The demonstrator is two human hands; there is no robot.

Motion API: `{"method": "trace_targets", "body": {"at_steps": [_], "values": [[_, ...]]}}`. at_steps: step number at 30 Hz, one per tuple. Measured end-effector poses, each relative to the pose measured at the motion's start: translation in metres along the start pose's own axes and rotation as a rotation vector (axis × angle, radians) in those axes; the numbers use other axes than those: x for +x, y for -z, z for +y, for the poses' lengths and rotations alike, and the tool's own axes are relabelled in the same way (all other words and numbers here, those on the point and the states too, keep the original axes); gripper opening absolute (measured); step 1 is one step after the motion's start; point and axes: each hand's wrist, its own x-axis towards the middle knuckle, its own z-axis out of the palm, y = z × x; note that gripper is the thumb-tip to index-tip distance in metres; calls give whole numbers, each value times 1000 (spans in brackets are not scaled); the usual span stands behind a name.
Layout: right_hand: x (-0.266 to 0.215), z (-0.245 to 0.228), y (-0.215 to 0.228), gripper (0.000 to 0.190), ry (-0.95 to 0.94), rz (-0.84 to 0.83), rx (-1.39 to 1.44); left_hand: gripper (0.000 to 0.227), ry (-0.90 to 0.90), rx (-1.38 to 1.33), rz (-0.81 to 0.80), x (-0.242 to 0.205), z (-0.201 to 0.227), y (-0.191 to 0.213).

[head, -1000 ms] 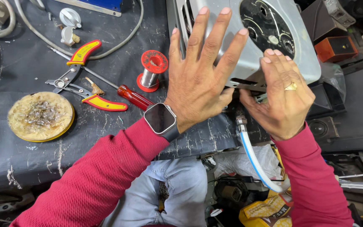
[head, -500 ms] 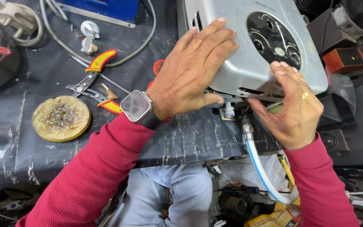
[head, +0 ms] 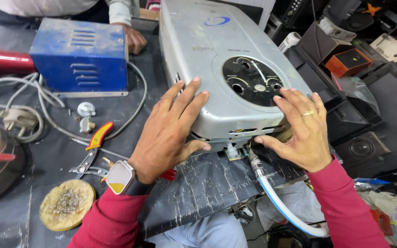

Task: The person repairs a small electronic device by stripping wires, twisting them together, and wrapping the connection with black electrical tape. They then insert the taped wires into a gray appliance and secure the unit's casing.

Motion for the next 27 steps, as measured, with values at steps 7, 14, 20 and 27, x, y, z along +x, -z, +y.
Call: {"method": "trace_targets", "body": {"at_steps": [7,14,20,27], "values": [[-30,75,-30,113,-610,39,1090,95,-25,16,-29,12,7,-1],[-47,74,-56,111,-463,152,1204,91,-57,-78,-57,23,4,-2],[-44,65,-45,103,-434,144,1085,84,-63,-98,-41,19,4,-7],[-14,54,-4,98,-309,140,562,80,-65,-38,-41,14,7,-9]]}}
